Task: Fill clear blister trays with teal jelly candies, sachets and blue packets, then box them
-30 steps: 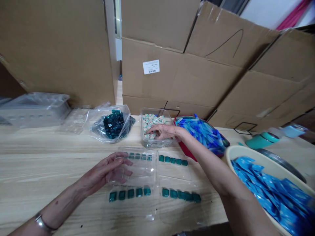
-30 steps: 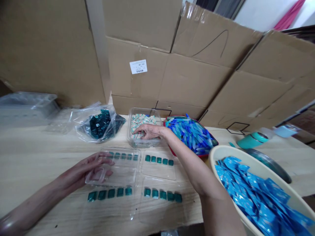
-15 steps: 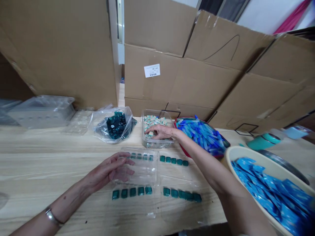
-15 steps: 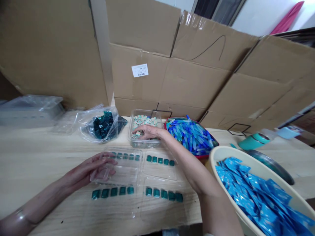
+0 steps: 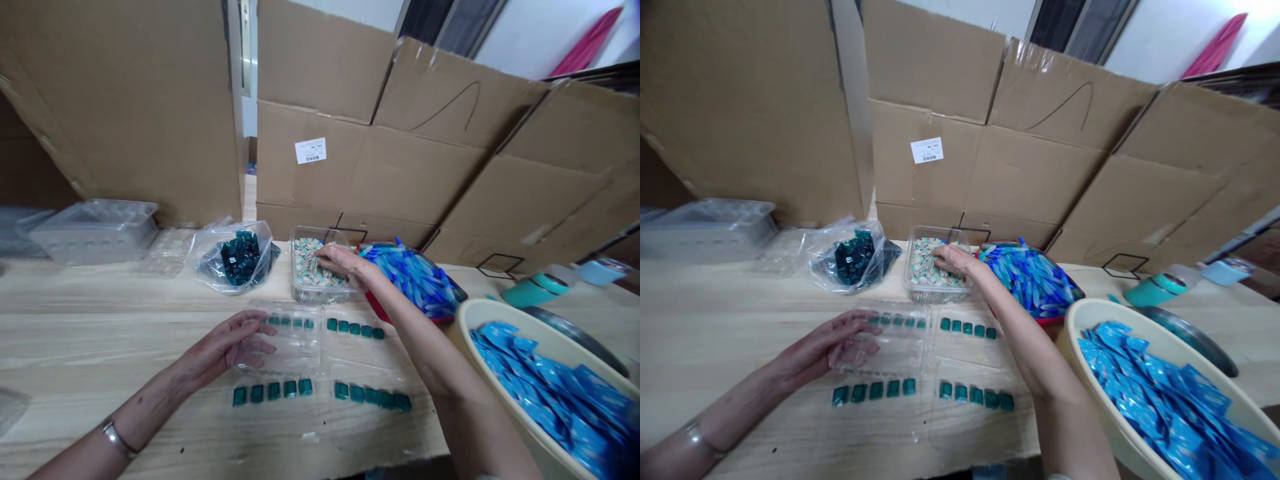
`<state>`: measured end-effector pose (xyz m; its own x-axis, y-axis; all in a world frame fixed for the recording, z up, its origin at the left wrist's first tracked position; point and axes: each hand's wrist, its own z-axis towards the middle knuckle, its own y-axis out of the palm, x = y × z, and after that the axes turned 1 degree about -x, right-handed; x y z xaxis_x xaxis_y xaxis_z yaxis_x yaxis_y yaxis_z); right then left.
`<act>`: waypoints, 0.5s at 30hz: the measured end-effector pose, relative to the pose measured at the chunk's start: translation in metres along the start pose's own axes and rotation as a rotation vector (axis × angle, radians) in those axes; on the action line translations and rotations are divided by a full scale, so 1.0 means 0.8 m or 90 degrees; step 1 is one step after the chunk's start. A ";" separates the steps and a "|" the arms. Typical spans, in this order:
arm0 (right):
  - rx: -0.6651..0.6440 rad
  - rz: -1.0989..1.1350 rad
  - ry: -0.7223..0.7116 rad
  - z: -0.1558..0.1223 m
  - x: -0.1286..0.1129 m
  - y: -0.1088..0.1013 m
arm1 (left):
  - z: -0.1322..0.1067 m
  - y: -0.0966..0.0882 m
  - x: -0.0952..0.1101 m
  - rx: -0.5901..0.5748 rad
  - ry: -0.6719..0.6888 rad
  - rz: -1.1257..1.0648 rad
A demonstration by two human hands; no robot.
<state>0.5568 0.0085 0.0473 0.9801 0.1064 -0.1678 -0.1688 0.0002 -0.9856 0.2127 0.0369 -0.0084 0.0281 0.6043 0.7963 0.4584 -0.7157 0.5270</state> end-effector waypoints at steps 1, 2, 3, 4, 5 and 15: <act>-0.012 -0.005 0.001 -0.003 0.003 -0.003 | 0.000 0.000 0.000 0.000 0.000 0.004; -0.017 -0.005 0.006 -0.007 0.005 -0.005 | 0.000 0.000 0.000 0.000 -0.001 0.006; -0.015 0.002 0.017 -0.011 0.006 -0.006 | -0.001 0.000 0.000 0.000 -0.002 0.006; -0.006 0.015 0.033 -0.016 0.008 -0.007 | -0.001 0.001 0.000 0.000 -0.002 0.006; 0.012 0.030 0.052 -0.020 0.009 -0.007 | -0.002 0.002 0.000 -0.001 -0.003 0.005; 0.173 0.073 0.129 -0.043 0.011 0.003 | -0.002 -0.001 -0.001 -0.013 0.000 -0.007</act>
<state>0.5687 -0.0244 0.0428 0.9496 -0.0784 -0.3036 -0.2735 0.2665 -0.9242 0.2110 0.0363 -0.0093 0.0231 0.6116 0.7908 0.4402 -0.7164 0.5413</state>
